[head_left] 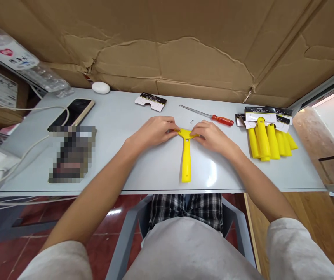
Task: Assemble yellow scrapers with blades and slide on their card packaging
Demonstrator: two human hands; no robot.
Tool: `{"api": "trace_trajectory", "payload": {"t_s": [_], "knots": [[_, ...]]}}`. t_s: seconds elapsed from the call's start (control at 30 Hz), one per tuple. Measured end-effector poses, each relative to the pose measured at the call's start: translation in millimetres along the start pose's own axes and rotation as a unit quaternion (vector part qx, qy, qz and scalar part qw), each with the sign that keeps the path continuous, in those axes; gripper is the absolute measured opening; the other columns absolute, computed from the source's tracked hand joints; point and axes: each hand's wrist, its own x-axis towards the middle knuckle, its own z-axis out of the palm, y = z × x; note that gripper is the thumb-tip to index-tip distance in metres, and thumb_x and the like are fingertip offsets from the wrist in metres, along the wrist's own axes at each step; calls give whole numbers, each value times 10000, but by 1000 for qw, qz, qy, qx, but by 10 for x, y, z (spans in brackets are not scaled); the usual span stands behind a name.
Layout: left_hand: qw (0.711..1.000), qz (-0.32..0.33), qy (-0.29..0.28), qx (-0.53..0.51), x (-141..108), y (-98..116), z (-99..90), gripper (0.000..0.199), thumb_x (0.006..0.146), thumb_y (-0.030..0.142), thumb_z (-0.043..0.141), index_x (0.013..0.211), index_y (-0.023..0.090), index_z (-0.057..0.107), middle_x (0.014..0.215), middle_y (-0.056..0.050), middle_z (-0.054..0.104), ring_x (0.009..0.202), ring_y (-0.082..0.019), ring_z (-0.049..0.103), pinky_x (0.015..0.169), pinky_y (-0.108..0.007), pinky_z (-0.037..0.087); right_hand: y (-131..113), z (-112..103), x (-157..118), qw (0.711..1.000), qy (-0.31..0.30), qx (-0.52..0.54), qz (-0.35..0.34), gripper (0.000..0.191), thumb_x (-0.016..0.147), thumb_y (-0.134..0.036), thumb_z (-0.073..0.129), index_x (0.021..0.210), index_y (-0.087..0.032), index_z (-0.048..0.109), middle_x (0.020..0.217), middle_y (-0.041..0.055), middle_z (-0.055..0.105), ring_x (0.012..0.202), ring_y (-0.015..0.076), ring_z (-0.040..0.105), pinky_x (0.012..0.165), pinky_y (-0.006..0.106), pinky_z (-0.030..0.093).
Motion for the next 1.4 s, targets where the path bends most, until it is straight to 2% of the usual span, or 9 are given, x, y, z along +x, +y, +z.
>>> {"api": "trace_trajectory", "payload": {"t_s": [0.33, 0.67, 0.87, 1.1, 1.4], "knots": [[999, 31, -8, -37, 13, -35, 43, 368, 1078, 346, 544, 1264, 255, 848, 1016, -88, 749, 881, -222, 689, 822, -345, 502, -27, -17, -1, 1000, 4, 7, -2, 270, 1016, -87, 632, 1166, -196, 828, 1152, 116, 790, 1094, 291, 650, 957, 446, 497], [998, 3, -9, -57, 19, -30, 38, 355, 1051, 328, 566, 1287, 218, 807, 1047, -79, 764, 905, -227, 696, 839, -354, 501, -30, -13, -6, 1000, 7, 7, -5, 239, 1030, -111, 623, 1146, -186, 819, 1143, 107, 790, 1082, 286, 646, 965, 436, 489], [997, -27, 6, -71, -6, -95, 39, 445, 1015, 420, 657, 1407, 230, 747, 1280, -111, 704, 913, -215, 672, 875, -371, 530, -22, 36, -8, 1000, 17, 23, 2, 257, 1022, -94, 616, 1155, -196, 812, 1156, 106, 779, 1108, 282, 639, 964, 428, 482], [996, -23, -11, -89, 4, -111, 30, 425, 1043, 457, 635, 1385, 227, 738, 1254, -101, 719, 898, -212, 674, 878, -371, 533, -45, 27, -13, 998, 26, 58, 14, 311, 995, -75, 620, 1211, -207, 800, 1133, 96, 772, 1127, 282, 652, 1004, 443, 495], [995, -25, -13, -96, 6, -120, 36, 403, 1044, 463, 632, 1354, 237, 755, 1223, -93, 719, 900, -214, 674, 869, -373, 540, -55, 29, -18, 997, 26, 36, 56, 306, 985, -265, 753, 1288, -228, 763, 1238, 108, 742, 1170, 310, 612, 1043, 470, 460]]}}
